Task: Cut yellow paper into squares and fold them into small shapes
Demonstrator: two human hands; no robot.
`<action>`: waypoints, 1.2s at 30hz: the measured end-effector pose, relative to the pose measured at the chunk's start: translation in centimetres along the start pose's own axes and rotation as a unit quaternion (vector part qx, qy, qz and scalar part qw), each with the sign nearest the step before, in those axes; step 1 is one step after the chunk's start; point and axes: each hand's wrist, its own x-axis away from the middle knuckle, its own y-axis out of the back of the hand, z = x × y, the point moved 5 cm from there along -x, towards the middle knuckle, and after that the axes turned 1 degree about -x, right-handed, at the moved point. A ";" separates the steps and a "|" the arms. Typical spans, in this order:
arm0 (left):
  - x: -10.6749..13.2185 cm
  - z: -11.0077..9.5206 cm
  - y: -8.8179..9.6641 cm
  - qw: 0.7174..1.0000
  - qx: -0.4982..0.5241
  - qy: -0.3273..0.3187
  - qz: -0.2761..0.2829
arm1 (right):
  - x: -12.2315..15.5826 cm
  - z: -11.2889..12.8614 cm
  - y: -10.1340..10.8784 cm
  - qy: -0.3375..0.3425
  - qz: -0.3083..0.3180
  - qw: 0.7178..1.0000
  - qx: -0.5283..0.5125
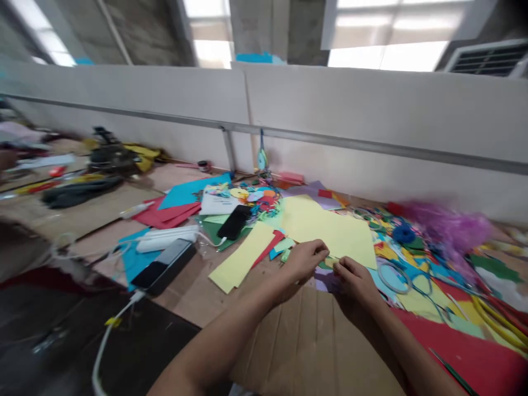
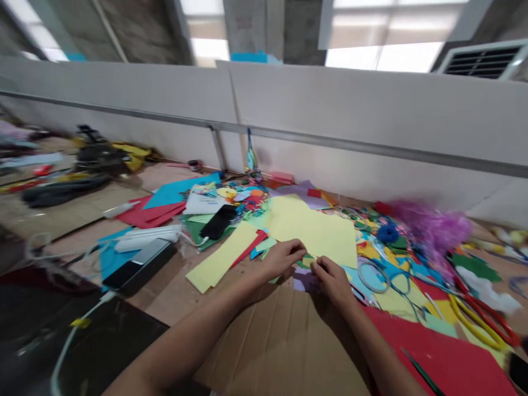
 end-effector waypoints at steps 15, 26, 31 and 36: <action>-1.1 11.5 22.5 0.885 -0.282 0.298 -0.219 | 0.2 -0.6 -0.3 0.058 -0.048 0.976 0.205; -0.6 13.9 19.2 0.838 -0.404 0.313 -0.191 | 0.4 -0.7 -0.3 0.050 -0.030 0.978 0.198; -0.6 13.8 19.1 0.830 -0.419 0.311 -0.198 | 0.4 -0.6 -0.3 0.054 -0.033 0.977 0.202; -0.6 13.7 19.2 0.829 -0.422 0.310 -0.196 | 0.5 -0.3 -0.2 0.057 -0.039 0.977 0.200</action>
